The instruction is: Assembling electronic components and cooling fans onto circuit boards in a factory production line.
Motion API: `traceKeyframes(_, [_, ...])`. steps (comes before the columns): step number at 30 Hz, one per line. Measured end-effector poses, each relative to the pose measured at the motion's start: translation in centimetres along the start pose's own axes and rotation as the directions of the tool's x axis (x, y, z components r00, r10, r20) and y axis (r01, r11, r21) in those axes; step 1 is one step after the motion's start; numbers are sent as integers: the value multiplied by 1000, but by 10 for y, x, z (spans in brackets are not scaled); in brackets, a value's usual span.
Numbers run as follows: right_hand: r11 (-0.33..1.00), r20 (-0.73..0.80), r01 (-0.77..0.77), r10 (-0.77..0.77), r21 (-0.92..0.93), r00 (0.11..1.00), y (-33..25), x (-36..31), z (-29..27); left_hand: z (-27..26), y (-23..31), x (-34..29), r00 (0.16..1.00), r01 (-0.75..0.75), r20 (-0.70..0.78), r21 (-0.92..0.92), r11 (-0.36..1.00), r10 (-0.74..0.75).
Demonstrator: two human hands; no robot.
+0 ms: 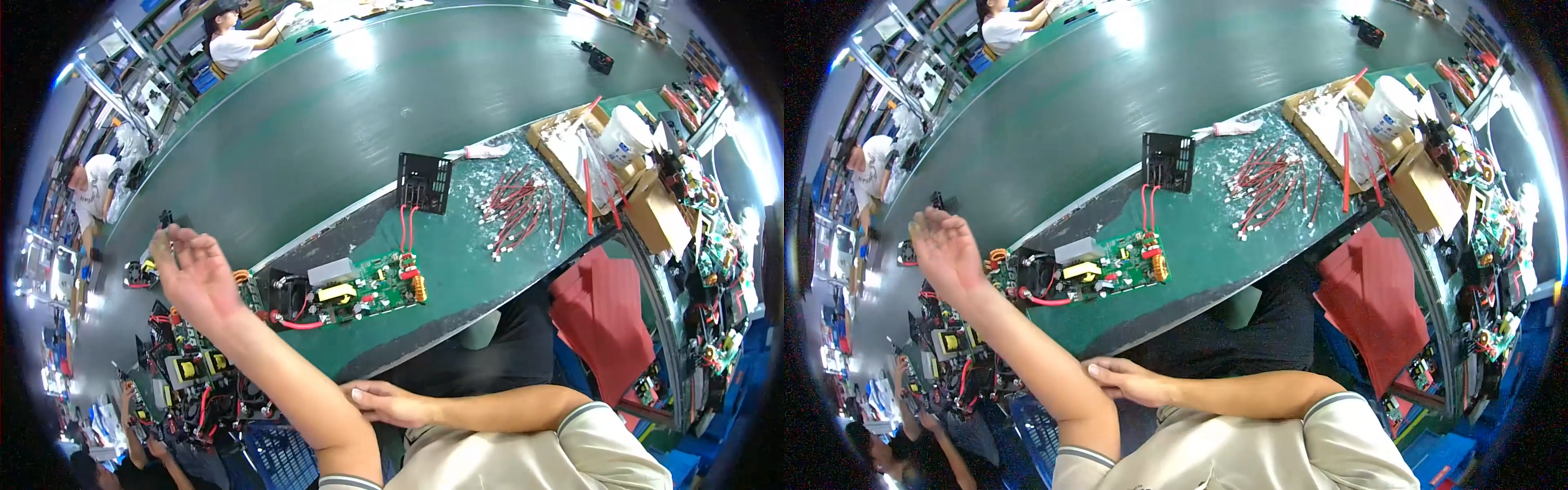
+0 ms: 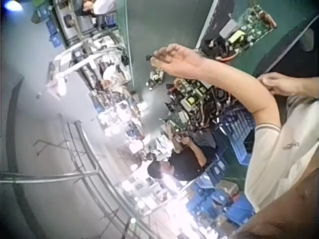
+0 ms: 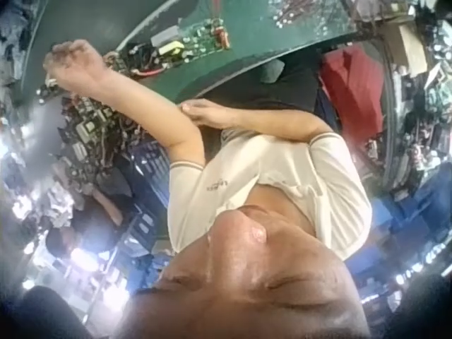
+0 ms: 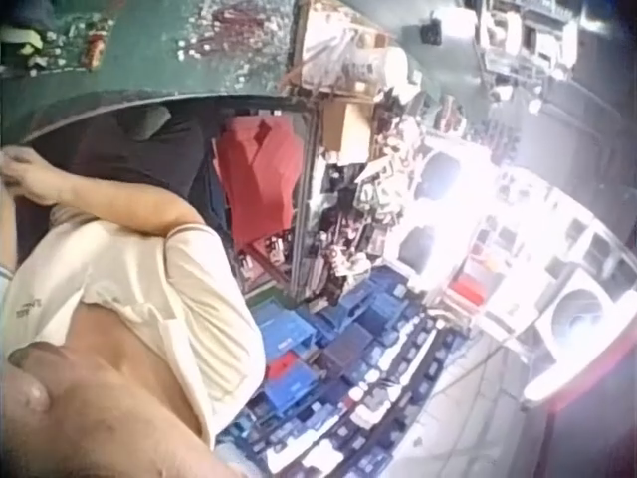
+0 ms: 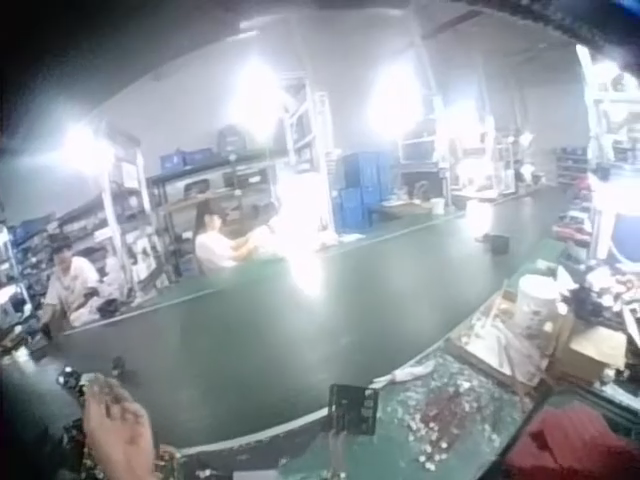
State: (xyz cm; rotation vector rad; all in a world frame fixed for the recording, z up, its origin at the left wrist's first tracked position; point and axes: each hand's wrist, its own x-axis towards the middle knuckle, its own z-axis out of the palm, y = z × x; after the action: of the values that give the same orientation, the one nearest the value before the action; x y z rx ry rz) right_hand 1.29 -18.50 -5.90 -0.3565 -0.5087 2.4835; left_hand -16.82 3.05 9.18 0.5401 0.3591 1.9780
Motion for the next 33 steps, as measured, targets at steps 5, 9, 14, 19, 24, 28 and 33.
traceKeyframes(5, [841,235,-403,336,361,912,29,-14,20,-9,5,47,996,-81,-36,42,996,82])
traceKeyframes(9, [859,165,-443,412,259,896,22,-21,35,-25,2,59,989,-138,-23,192,972,145])
traceKeyframes(14, [887,-214,-248,176,-389,961,-69,-59,-17,-12,-52,18,920,-255,-14,737,625,392])
traceKeyframes(19, [-7,-251,-355,-695,-935,674,-211,-104,-28,-19,-85,-14,856,-485,339,786,383,390])
traceKeyframes(24, [-458,13,-518,-758,-723,652,-268,-133,-72,-21,-106,-25,740,-671,584,669,319,333])
traceKeyframes(28, [-514,-14,-595,-749,-618,662,-280,-132,-80,-19,-113,-32,713,-701,638,661,267,291])
traceKeyframes(33, [-561,43,-588,-743,-582,668,-277,-118,-89,-17,-118,-44,683,-730,683,641,236,260])
